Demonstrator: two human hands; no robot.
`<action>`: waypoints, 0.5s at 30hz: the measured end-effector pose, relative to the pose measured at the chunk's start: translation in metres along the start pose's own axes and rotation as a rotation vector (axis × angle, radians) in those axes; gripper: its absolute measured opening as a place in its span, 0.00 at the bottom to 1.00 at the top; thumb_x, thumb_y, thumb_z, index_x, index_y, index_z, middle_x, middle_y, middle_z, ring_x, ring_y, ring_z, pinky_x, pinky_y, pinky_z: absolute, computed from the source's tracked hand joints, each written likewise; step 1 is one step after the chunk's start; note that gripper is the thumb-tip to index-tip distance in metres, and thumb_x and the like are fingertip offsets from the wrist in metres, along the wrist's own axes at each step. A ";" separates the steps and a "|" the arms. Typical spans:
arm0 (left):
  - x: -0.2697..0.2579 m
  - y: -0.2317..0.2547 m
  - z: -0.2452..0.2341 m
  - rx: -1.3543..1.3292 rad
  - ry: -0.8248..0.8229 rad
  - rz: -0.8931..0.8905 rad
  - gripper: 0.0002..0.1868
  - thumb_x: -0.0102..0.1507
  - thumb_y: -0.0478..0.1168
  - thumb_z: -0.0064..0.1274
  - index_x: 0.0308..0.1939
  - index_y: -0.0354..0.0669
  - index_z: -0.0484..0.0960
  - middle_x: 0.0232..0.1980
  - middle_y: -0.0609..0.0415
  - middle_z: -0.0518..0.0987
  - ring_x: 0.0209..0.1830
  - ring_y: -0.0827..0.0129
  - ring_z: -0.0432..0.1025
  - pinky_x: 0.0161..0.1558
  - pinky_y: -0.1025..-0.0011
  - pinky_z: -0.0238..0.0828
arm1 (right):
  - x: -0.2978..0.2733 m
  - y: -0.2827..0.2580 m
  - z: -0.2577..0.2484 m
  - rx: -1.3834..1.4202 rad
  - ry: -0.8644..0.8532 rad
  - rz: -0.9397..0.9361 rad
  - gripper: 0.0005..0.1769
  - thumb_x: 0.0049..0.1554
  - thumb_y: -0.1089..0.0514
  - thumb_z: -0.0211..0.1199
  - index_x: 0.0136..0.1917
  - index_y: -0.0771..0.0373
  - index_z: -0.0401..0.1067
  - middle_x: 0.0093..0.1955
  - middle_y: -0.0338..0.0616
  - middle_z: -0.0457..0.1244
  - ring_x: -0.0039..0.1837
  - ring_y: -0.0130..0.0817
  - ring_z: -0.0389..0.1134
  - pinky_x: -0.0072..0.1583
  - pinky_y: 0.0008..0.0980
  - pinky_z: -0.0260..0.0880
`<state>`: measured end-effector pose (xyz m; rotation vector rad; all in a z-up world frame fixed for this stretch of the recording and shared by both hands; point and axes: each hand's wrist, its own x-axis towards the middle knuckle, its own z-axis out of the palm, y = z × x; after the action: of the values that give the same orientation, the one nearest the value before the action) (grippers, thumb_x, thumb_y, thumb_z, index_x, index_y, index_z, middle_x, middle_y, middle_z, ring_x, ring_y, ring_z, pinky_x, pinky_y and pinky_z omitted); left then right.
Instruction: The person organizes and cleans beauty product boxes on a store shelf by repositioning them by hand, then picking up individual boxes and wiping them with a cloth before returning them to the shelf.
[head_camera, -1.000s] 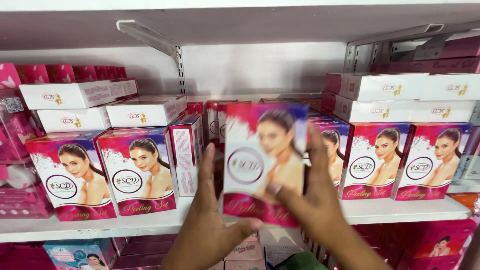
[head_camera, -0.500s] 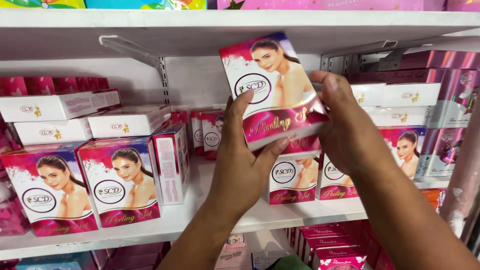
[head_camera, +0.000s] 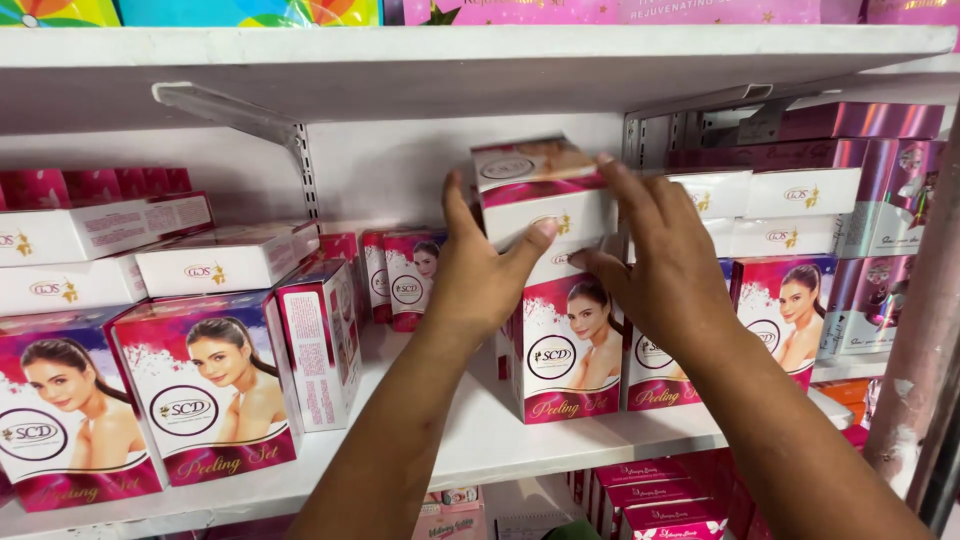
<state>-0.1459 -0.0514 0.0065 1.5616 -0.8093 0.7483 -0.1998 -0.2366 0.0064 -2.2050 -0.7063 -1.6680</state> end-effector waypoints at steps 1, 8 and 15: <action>0.005 -0.006 0.004 0.110 0.027 -0.063 0.47 0.62 0.56 0.59 0.73 0.38 0.49 0.61 0.39 0.79 0.59 0.53 0.78 0.59 0.62 0.73 | -0.001 0.001 0.002 -0.172 0.043 -0.076 0.48 0.46 0.59 0.77 0.77 0.57 0.62 0.64 0.55 0.61 0.64 0.54 0.62 0.64 0.48 0.65; 0.012 -0.016 0.030 0.260 0.087 -0.012 0.37 0.62 0.59 0.54 0.65 0.35 0.67 0.56 0.36 0.81 0.57 0.45 0.77 0.56 0.56 0.72 | -0.009 0.012 0.013 -0.222 0.126 -0.082 0.46 0.47 0.59 0.78 0.76 0.59 0.64 0.68 0.55 0.59 0.66 0.56 0.58 0.65 0.49 0.64; 0.020 -0.013 0.031 0.289 0.064 -0.025 0.34 0.61 0.58 0.56 0.61 0.35 0.71 0.51 0.36 0.83 0.53 0.43 0.79 0.53 0.56 0.75 | -0.018 0.017 0.026 -0.419 0.055 -0.018 0.44 0.56 0.49 0.69 0.79 0.66 0.59 0.83 0.55 0.48 0.81 0.60 0.42 0.71 0.65 0.46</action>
<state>-0.1227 -0.0827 0.0119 1.7904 -0.6545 0.9237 -0.1734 -0.2417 -0.0171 -2.4132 -0.3872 -2.0285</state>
